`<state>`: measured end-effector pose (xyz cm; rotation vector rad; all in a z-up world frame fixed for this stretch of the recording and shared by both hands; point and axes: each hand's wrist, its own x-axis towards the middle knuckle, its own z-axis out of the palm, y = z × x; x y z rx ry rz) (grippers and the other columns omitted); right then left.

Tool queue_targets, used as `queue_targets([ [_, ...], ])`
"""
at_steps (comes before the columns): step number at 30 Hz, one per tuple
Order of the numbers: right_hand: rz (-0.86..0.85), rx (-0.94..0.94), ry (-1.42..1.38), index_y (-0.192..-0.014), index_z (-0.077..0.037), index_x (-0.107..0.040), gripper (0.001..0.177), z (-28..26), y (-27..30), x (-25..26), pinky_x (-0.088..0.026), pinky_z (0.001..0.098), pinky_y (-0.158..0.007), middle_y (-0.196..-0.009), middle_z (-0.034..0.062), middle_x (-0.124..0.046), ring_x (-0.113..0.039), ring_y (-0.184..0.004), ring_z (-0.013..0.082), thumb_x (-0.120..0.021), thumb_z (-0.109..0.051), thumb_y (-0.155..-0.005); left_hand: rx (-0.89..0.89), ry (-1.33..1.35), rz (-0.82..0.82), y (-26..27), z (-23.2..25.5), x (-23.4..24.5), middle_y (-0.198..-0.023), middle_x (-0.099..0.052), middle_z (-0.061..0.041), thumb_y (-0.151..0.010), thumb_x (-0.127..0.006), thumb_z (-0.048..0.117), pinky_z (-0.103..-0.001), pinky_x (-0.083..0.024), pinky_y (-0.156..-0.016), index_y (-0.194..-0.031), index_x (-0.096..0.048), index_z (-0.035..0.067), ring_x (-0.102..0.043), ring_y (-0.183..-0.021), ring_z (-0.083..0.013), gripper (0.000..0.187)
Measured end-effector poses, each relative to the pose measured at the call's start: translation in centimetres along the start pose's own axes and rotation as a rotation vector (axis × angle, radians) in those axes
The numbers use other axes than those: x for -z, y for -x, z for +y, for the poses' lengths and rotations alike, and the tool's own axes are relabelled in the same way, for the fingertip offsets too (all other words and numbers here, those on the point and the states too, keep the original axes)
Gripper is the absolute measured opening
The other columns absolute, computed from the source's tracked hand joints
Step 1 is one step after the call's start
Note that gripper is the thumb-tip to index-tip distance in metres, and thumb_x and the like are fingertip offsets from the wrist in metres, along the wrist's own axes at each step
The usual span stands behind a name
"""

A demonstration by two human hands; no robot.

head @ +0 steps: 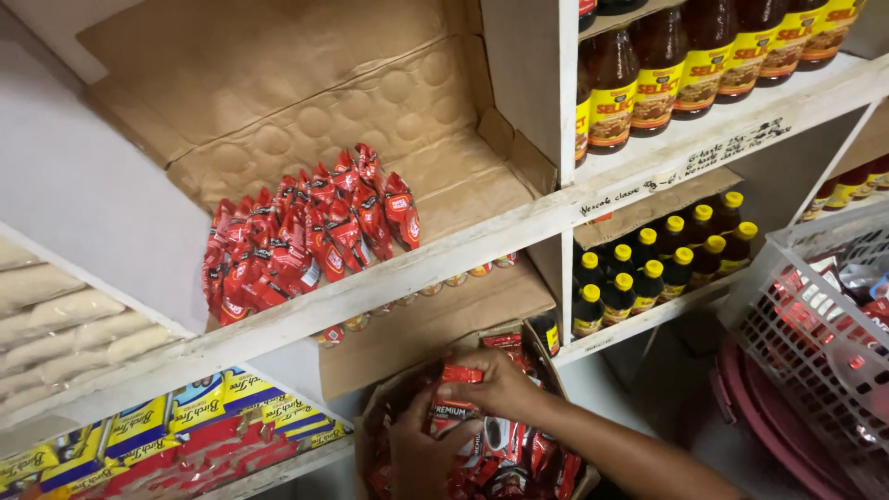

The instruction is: Stocking coffee sachets from a cardboard box onto a store shelf.

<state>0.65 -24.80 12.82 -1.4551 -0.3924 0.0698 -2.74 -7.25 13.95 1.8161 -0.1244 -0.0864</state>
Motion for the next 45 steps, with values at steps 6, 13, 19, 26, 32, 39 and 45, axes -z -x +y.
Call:
queue_targets([
  [6, 0.149, 0.247, 0.249, -0.088, 0.003, -0.070, 0.023, -2.0, 0.6, -0.2, -0.050, 0.0310, -0.067, -0.080, 0.0063, -0.065, -0.061, -0.076, 0.0107, -0.074, -0.018, -0.096, -0.089, -0.062, -0.054, -0.1, 0.8, -0.3, -0.093, -0.082, -0.007, -0.062, -0.091, 0.012, -0.031, -0.061, -0.078, -0.115, -0.071, 0.005, -0.075, -0.085, -0.0128, 0.058],
  [13, 0.237, 0.198, 0.230, -0.081, 0.003, -0.071, 0.027, -1.1, 1.5, -0.2, -0.047, 0.0305, -0.059, -0.070, 0.0071, -0.064, -0.057, -0.065, 0.0104, -0.070, -0.019, -0.097, -0.012, -0.080, -0.154, 0.2, 1.5, -0.1, -0.092, -0.083, -0.006, -0.063, -0.091, 0.016, -0.031, -0.062, -0.078, -0.111, -0.075, 0.006, -0.075, -0.084, -0.0118, 0.052],
  [19, 0.287, 0.196, 0.190, -0.085, 0.001, -0.073, 0.026, 0.4, 1.6, 0.5, -0.050, 0.0291, -0.059, -0.070, 0.0037, -0.068, -0.058, -0.065, 0.0075, -0.068, -0.021, -0.098, -0.033, -0.153, -0.170, 0.4, -1.3, -0.2, -0.090, -0.079, -0.006, -0.057, -0.097, 0.017, -0.032, -0.059, -0.075, -0.114, -0.072, 0.007, -0.071, -0.079, -0.0125, 0.062],
  [26, 0.331, 0.173, 0.218, -0.076, 0.000, -0.064, 0.034, 3.9, 1.1, 2.7, -0.044, 0.0285, -0.055, -0.062, 0.0006, -0.051, -0.047, -0.061, 0.0064, -0.069, -0.020, -0.103, 0.276, 0.174, -0.183, 1.1, -0.7, -0.2, -0.084, -0.078, -0.007, -0.069, -0.084, 0.007, -0.031, -0.055, -0.066, -0.108, -0.076, 0.003, -0.068, -0.069, -0.0144, 0.040],
  [32, 0.329, 0.265, 0.166, -0.083, -0.001, -0.070, 0.027, -1.9, 0.6, 3.6, -0.047, 0.0264, -0.055, -0.065, 0.0001, -0.061, -0.053, -0.060, 0.0052, -0.065, -0.019, -0.102, 0.232, 0.211, -0.032, 0.2, -4.4, 0.5, -0.074, -0.076, -0.006, -0.079, -0.079, 0.010, -0.027, -0.055, -0.057, -0.107, -0.076, 0.003, -0.066, -0.060, -0.0115, 0.029],
  [39, 0.288, 0.437, 0.321, -0.086, 0.000, -0.070, 0.029, -7.3, -1.0, 5.6, -0.050, 0.0265, -0.058, -0.073, 0.0007, -0.067, -0.060, -0.064, 0.0061, -0.061, -0.020, -0.106, 0.077, 0.050, -0.042, 0.1, 5.5, 1.8, -0.072, -0.073, -0.004, -0.084, -0.076, 0.010, -0.026, -0.053, -0.055, -0.102, -0.080, 0.000, -0.064, -0.058, -0.0104, 0.021],
  [45, 0.181, 0.325, 0.100, -0.093, -0.003, -0.070, 0.025, -10.6, -2.2, 7.5, -0.048, 0.0237, -0.059, -0.077, -0.0018, -0.067, -0.058, -0.068, 0.0039, -0.060, -0.022, -0.106, -0.013, 0.221, -0.015, -1.4, 6.8, 2.0, -0.075, -0.075, -0.008, -0.088, -0.073, 0.008, -0.026, -0.055, -0.059, -0.107, -0.079, -0.003, -0.066, -0.062, -0.0118, 0.023],
])
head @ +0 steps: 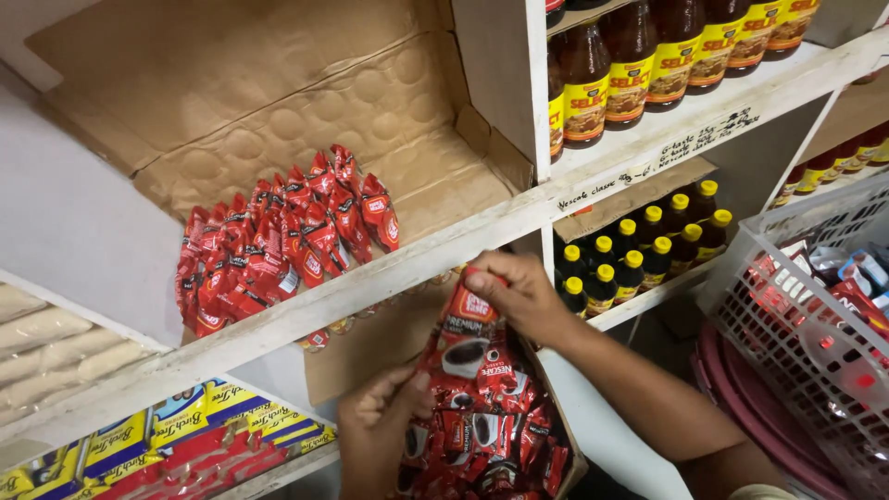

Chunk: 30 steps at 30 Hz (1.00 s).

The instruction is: Stocking coffee sachets from a cardboard box onto a store shelf.

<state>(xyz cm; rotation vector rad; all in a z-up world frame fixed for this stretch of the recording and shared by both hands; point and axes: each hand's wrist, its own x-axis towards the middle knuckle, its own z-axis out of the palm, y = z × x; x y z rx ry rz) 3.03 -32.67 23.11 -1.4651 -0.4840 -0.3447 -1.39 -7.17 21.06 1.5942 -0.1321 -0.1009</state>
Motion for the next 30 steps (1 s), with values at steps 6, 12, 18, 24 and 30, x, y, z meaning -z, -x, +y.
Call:
queue_targets([
  [6, -0.014, -0.165, -0.065, -0.099, -0.004, -0.072, 0.020, 0.7, 0.0, 1.8, -0.041, 0.0198, -0.056, -0.078, -0.0048, -0.064, -0.050, -0.065, 0.0007, -0.066, -0.023, -0.102, -0.051, 0.023, 0.004, -0.4, 1.3, -0.6, -0.079, -0.076, -0.008, -0.092, -0.071, 0.011, -0.026, -0.059, -0.066, -0.105, -0.078, -0.003, -0.070, -0.069, -0.0115, 0.021],
  [12, 0.037, -0.096, -0.069, -0.100, -0.003, -0.073, 0.022, 1.0, 0.1, 2.0, -0.052, 0.0212, -0.068, -0.086, -0.0025, -0.071, -0.062, -0.076, 0.0023, -0.065, -0.022, -0.102, -0.105, -0.031, 0.002, -0.7, 0.0, -1.8, -0.082, -0.078, -0.006, -0.091, -0.073, 0.010, -0.025, -0.056, -0.066, -0.105, -0.078, -0.004, -0.068, -0.070, -0.0094, 0.020],
  [18, 0.148, -0.135, -0.092, -0.102, 0.000, -0.071, 0.021, 1.1, -0.7, 2.3, -0.043, 0.0217, -0.057, -0.079, -0.0023, -0.062, -0.051, -0.065, 0.0039, -0.068, -0.021, -0.102, -0.087, -0.194, 0.089, -1.4, 3.3, -2.8, -0.071, -0.072, -0.001, -0.089, -0.075, 0.012, -0.024, -0.048, -0.058, -0.097, -0.082, 0.001, -0.060, -0.064, -0.0074, 0.015],
  [24, 0.414, 0.155, 0.031, -0.122, -0.004, -0.056, 0.042, -4.5, -4.8, -0.2, -0.052, 0.0238, -0.066, -0.098, -0.0052, -0.056, -0.058, -0.076, 0.0066, -0.077, -0.016, -0.088, -0.576, -0.530, 0.166, -5.2, 7.1, -3.6, -0.070, -0.067, -0.004, -0.090, -0.079, 0.017, -0.027, -0.049, -0.060, -0.091, -0.077, 0.003, -0.062, -0.063, -0.0082, 0.015],
  [30, 0.325, 0.326, 0.432, -0.111, -0.001, -0.071, 0.031, -6.0, -10.1, 0.3, -0.060, 0.0315, -0.081, -0.106, 0.0089, -0.067, -0.069, -0.096, 0.0157, -0.068, -0.030, -0.102, -0.770, -0.331, 0.146, -11.3, 11.7, -4.9, -0.080, -0.074, -0.003, -0.093, -0.075, 0.019, -0.028, -0.051, -0.062, -0.097, -0.078, 0.005, -0.065, -0.068, -0.0085, 0.014],
])
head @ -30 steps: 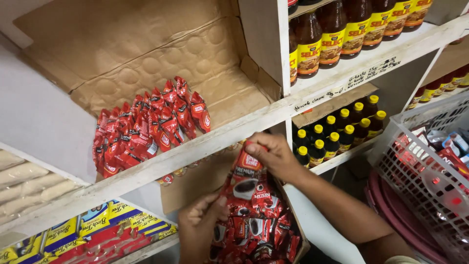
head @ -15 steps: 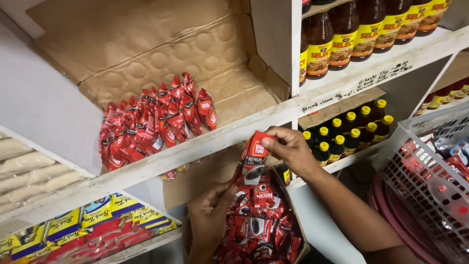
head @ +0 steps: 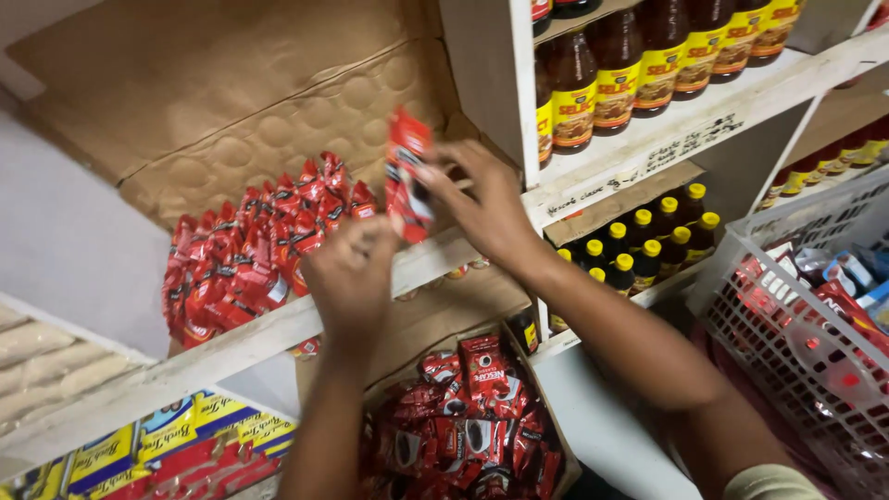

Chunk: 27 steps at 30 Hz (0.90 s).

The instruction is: Stocking coffee sachets from a cardboard box onto a store shelf.

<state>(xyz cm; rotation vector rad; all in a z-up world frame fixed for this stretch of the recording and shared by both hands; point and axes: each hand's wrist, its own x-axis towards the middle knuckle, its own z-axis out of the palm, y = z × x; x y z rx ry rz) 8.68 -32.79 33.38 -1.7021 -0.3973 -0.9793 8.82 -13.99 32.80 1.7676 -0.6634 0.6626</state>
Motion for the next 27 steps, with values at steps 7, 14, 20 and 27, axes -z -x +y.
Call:
queue_targets([
  [7, -0.209, -0.394, 0.324, -0.072, -0.002, -0.074, 0.061, 3.3, -9.3, -2.0, -0.056, 0.0380, -0.061, -0.057, 0.0104, -0.066, -0.070, -0.055, 0.0190, -0.071, -0.061, -0.088, 0.008, -0.312, 0.032, -7.2, -2.7, -2.4, -0.073, -0.076, -0.008, -0.087, -0.079, 0.018, -0.029, -0.054, -0.060, -0.094, -0.082, 0.007, -0.071, -0.061, -0.0117, 0.013],
  [14, -0.325, -0.429, 0.409, -0.063, -0.006, -0.076, 0.044, 6.2, -13.3, -4.6, -0.061, 0.0363, -0.061, -0.054, 0.0092, -0.070, -0.072, -0.049, 0.0188, -0.076, -0.046, -0.081, 0.110, -0.515, 0.006, -10.1, -4.4, -4.4, -0.076, -0.076, -0.011, -0.082, -0.081, 0.022, -0.037, -0.056, -0.065, -0.092, -0.083, 0.011, -0.074, -0.064, -0.0222, 0.014],
  [20, -0.403, -0.613, 0.539, -0.080, -0.002, -0.079, 0.027, 6.1, -14.7, -5.6, -0.065, 0.0372, -0.073, -0.077, 0.0138, -0.076, -0.078, -0.070, 0.0232, -0.078, -0.028, -0.077, 0.142, -0.652, -0.038, -11.2, -4.9, -4.9, -0.078, -0.076, -0.014, -0.082, -0.082, 0.024, -0.044, -0.056, -0.069, -0.091, -0.084, 0.015, -0.073, -0.070, -0.0324, 0.013],
  [27, -0.338, -0.568, 0.691, -0.103, -0.003, -0.076, 0.039, 9.1, -15.1, -7.4, -0.057, 0.0446, -0.091, -0.112, 0.0226, -0.072, -0.071, -0.106, 0.0358, -0.084, -0.026, -0.071, 0.043, -0.666, -0.214, -12.6, -7.3, -4.0, -0.088, -0.077, -0.013, -0.081, -0.084, 0.031, -0.044, -0.056, -0.073, -0.092, -0.083, 0.013, -0.073, -0.075, -0.0329, 0.021],
])
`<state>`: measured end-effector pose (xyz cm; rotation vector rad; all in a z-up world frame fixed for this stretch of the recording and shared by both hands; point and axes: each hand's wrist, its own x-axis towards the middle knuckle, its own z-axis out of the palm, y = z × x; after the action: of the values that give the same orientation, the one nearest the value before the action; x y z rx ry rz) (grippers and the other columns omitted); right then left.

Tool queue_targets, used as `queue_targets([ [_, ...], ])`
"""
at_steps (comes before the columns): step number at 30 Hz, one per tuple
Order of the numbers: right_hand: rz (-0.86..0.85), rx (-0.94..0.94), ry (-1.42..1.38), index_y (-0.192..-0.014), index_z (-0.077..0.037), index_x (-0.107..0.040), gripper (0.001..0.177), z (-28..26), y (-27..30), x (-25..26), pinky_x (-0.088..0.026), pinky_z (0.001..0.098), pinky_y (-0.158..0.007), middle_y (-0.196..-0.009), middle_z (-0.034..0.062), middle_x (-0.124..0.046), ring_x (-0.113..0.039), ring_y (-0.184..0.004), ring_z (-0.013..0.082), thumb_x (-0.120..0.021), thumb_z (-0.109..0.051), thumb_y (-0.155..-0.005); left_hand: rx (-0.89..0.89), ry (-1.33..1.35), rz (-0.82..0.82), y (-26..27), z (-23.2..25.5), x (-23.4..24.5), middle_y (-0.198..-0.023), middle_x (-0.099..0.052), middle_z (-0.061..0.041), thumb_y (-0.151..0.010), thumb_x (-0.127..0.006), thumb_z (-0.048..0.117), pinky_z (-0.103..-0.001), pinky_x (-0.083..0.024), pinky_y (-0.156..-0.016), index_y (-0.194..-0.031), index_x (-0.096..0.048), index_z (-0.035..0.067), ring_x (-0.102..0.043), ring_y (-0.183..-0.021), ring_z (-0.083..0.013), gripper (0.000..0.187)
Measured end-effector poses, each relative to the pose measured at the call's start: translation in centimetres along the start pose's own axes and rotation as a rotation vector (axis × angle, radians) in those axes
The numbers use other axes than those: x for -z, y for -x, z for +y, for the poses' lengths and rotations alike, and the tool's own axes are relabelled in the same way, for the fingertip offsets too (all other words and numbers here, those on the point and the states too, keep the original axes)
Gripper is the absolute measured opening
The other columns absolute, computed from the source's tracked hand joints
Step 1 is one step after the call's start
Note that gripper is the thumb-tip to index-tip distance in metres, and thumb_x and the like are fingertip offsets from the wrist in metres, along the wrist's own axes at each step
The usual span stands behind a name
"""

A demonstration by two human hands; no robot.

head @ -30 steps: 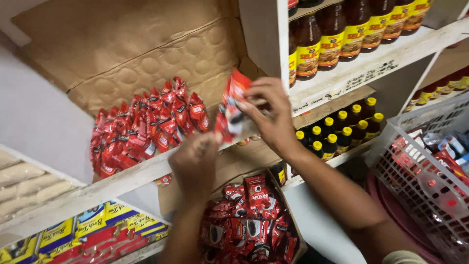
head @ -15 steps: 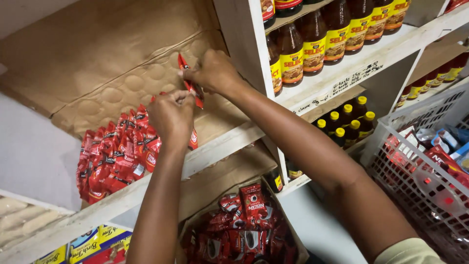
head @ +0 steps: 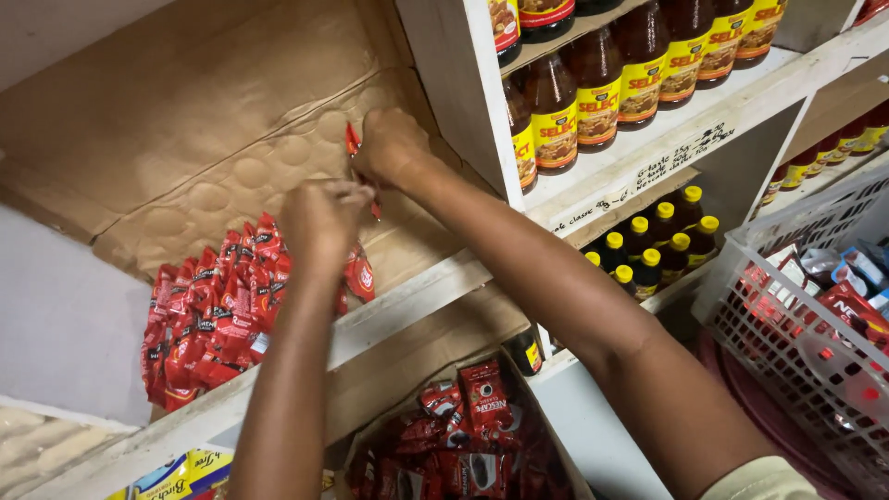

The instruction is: Stocking coffee sachets from a cardboard box onto a store shelf.

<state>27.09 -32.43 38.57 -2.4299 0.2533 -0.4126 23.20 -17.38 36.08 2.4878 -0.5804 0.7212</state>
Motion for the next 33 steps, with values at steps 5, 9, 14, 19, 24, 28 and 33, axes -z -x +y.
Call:
queue_targets([
  [5, 0.002, 0.030, 0.011, -0.104, -0.003, -0.076, 0.039, 0.8, -1.7, -2.6, -0.058, 0.0448, -0.090, -0.111, 0.0230, -0.071, -0.071, -0.105, 0.0367, -0.082, -0.023, -0.071, 0.106, 0.079, -0.014, -0.9, -3.4, 2.5, -0.093, -0.076, -0.016, -0.095, -0.071, 0.022, -0.043, -0.056, -0.080, -0.104, -0.080, 0.012, -0.075, -0.084, -0.0309, 0.017],
  [9, -0.048, 0.050, 0.065, -0.101, -0.004, -0.077, 0.039, 0.2, -2.1, -3.6, -0.057, 0.0451, -0.089, -0.109, 0.0231, -0.071, -0.071, -0.104, 0.0371, -0.082, -0.023, -0.067, 0.047, -0.034, -0.020, -1.2, -6.7, 2.4, -0.101, -0.075, -0.017, -0.090, -0.068, 0.012, -0.044, -0.053, -0.087, -0.102, -0.081, 0.011, -0.072, -0.095, -0.0335, 0.018],
  [14, -0.061, 0.090, 0.051, -0.097, 0.000, -0.078, 0.035, 1.1, -3.9, -7.4, -0.059, 0.0446, -0.087, -0.105, 0.0260, -0.073, -0.073, -0.100, 0.0375, -0.079, -0.023, -0.069, 0.138, -0.029, -0.104, -0.7, -7.2, 2.4, -0.104, -0.076, -0.015, -0.092, -0.061, 0.011, -0.042, -0.053, -0.091, -0.107, -0.080, 0.014, -0.073, -0.098, -0.0314, 0.025],
  [19, -0.109, 0.038, -0.025, -0.095, 0.001, -0.077, 0.035, -0.2, -2.6, -7.3, -0.060, 0.0451, -0.084, -0.103, 0.0252, -0.074, -0.074, -0.098, 0.0370, -0.079, -0.024, -0.070, 0.063, 0.001, -0.111, 0.3, -7.7, 2.4, -0.113, -0.076, -0.013, -0.090, -0.057, 0.009, -0.040, -0.051, -0.097, -0.109, -0.079, 0.011, -0.072, -0.107, -0.0307, 0.028],
  [24, -0.165, 0.034, -0.055, -0.094, 0.001, -0.077, 0.037, -0.8, -2.4, -8.5, -0.060, 0.0441, -0.083, -0.102, 0.0240, -0.075, -0.075, -0.097, 0.0353, -0.081, -0.028, -0.071, 0.211, -0.093, -0.319, 1.2, -5.9, 3.6, -0.140, -0.065, -0.006, -0.094, -0.054, 0.026, -0.065, -0.006, -0.123, -0.127, -0.072, 0.019, -0.054, -0.136, -0.0247, 0.037],
  [28, -0.161, 0.037, -0.059, -0.094, 0.002, -0.077, 0.037, -0.6, -2.9, -10.0, -0.060, 0.0440, -0.082, -0.101, 0.0245, -0.075, -0.075, -0.096, 0.0355, -0.080, -0.026, -0.070, 0.148, -0.125, -0.437, 1.9, -7.4, 2.1, -0.161, -0.040, -0.007, -0.100, -0.046, 0.044, -0.071, 0.008, -0.117, -0.148, -0.051, 0.017, -0.025, -0.155, -0.0254, 0.055],
  [33, -0.168, 0.016, -0.080, -0.095, 0.002, -0.077, 0.039, -0.8, -2.6, -10.4, -0.060, 0.0442, -0.081, -0.101, 0.0248, -0.075, -0.075, -0.095, 0.0358, -0.079, -0.028, -0.071, 0.143, -0.300, -0.655, 3.1, -4.8, 2.6, -0.170, -0.014, -0.001, -0.096, -0.037, 0.065, -0.068, 0.005, -0.120, -0.161, -0.023, 0.026, -0.006, -0.158, -0.0237, 0.077],
])
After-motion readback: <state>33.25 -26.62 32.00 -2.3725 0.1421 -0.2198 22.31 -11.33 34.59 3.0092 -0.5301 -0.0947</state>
